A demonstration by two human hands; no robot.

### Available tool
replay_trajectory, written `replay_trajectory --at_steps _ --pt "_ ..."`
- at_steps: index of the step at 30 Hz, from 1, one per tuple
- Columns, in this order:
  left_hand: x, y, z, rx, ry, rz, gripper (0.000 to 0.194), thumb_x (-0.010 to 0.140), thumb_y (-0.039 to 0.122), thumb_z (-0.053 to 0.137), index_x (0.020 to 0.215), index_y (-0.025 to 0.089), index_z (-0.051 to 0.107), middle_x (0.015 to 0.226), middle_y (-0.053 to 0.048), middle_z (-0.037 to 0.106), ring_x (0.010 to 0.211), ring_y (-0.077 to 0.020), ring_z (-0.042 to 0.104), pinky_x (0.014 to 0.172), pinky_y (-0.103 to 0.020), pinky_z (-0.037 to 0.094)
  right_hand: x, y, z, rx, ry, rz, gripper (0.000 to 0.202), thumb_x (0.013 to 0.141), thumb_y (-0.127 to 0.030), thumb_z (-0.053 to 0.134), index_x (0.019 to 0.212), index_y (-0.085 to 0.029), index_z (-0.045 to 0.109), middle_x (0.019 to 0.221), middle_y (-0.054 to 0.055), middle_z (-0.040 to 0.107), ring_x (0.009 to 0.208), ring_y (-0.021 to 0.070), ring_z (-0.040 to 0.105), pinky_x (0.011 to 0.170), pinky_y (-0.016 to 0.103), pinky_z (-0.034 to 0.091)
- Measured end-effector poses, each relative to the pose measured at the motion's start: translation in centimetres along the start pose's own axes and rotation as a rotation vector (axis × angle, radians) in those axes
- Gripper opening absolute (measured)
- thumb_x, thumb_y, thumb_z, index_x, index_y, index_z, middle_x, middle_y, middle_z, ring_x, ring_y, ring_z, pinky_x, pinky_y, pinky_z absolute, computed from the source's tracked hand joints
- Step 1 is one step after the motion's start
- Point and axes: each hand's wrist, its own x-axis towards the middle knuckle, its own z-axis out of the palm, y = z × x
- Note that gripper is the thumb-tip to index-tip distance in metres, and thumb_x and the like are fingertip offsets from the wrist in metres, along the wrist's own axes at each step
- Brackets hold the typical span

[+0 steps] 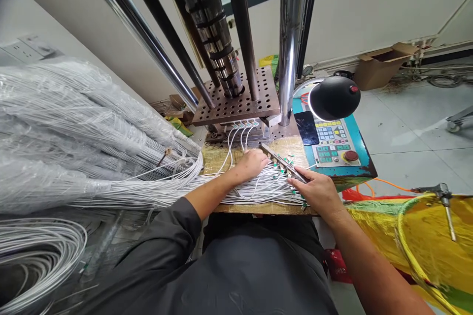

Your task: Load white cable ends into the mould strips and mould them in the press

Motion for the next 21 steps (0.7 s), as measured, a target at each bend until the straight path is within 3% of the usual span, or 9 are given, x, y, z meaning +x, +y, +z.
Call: replay_trajectory --at_steps 3,5,8,10,11,13,16,18,21 --pt "-0.8 -0.8 -1.1 -0.088 0.094 -0.053 0.032 0.098 0.042 0.058 0.089 0.018 0.076 0.099 -0.011 0.069 0.101 -0.0267 0.060 0.096 -0.041 0.045 -0.2 -0.5 0.1 -0.121 0.033 -0.095 0.050 0.082 -0.055 0.069 0.122 -0.026 0.077 0.116 0.007 0.078 0.105 0.0315 0.073 0.096 0.040 0.057" --pt "-1.8 -2.3 -2.2 -0.212 0.276 -0.135 0.030 0.093 0.048 0.065 0.097 0.020 0.076 0.110 -0.011 0.068 0.110 -0.0277 0.058 0.102 -0.042 0.044 -0.5 -0.8 0.1 -0.208 0.054 -0.179 0.043 0.085 -0.051 0.068 0.119 -0.028 0.077 0.117 0.008 0.077 0.106 0.0309 0.072 0.093 0.039 0.056" --pt "-2.8 -5.7 -3.3 -0.518 0.601 -0.415 0.040 0.084 0.047 0.078 0.112 0.020 0.071 0.127 -0.012 0.062 0.125 -0.0291 0.054 0.109 -0.041 0.042 -0.7 -0.9 0.0 -0.295 0.043 -0.239 0.039 0.087 -0.053 0.065 0.116 -0.030 0.077 0.115 0.009 0.076 0.106 0.0295 0.069 0.089 0.036 0.055" --pt "-2.7 -8.0 -3.6 -0.821 0.652 -0.646 0.045 0.081 0.042 0.082 0.116 0.020 0.065 0.126 -0.013 0.062 0.120 -0.0265 0.060 0.105 -0.038 0.047 -0.6 -0.7 -0.2 -0.319 0.010 -0.250 0.047 0.087 -0.058 0.064 0.122 -0.028 0.074 0.113 0.010 0.075 0.104 0.0297 0.069 0.089 0.037 0.054" --pt "-2.4 -8.9 -3.6 -1.001 0.596 -0.736 0.046 0.081 0.040 0.082 0.116 0.019 0.062 0.122 -0.013 0.064 0.112 -0.0246 0.065 0.100 -0.038 0.050 -0.5 -0.5 -0.4 -0.320 -0.010 -0.255 0.053 0.087 -0.061 0.064 0.126 -0.026 0.072 0.113 0.011 0.074 0.103 0.0300 0.068 0.090 0.038 0.054" --pt "-1.5 -10.4 -3.7 -1.351 0.364 -0.827 0.043 0.083 0.040 0.081 0.112 0.018 0.058 0.114 -0.013 0.068 0.095 -0.0224 0.071 0.091 -0.039 0.055 -0.3 0.1 -1.1 -0.303 -0.049 -0.270 0.063 0.087 -0.065 0.063 0.133 -0.022 0.068 0.115 0.012 0.072 0.104 0.0306 0.067 0.093 0.041 0.053" --pt "-0.2 -11.7 -3.6 -1.663 -0.003 -0.785 0.041 0.082 0.044 0.081 0.103 0.017 0.059 0.110 -0.017 0.071 0.089 -0.0251 0.074 0.087 -0.042 0.058 0.0 1.2 -2.5 -0.247 -0.075 -0.260 0.065 0.088 -0.064 0.062 0.135 -0.019 0.066 0.122 0.013 0.070 0.105 0.0297 0.067 0.093 0.041 0.054" --pt "0.5 -12.2 -3.4 -1.755 -0.116 -0.736 0.038 0.082 0.045 0.080 0.099 0.016 0.061 0.110 -0.019 0.073 0.092 -0.0259 0.075 0.089 -0.043 0.058 0.5 1.7 -3.4 -0.207 -0.071 -0.221 0.064 0.089 -0.062 0.061 0.135 -0.017 0.067 0.124 0.014 0.069 0.100 0.0283 0.068 0.086 0.039 0.056" --pt "1.3 -12.6 -2.6 -1.877 -0.192 -0.645 0.030 0.088 0.042 0.074 0.097 0.015 0.065 0.104 -0.016 0.075 0.091 -0.0237 0.075 0.088 -0.041 0.059 2.9 0.9 -3.9 -0.214 -0.082 -0.222 0.059 0.092 -0.059 0.057 0.132 -0.017 0.069 0.120 0.014 0.071 0.100 0.0289 0.068 0.083 0.040 0.057"
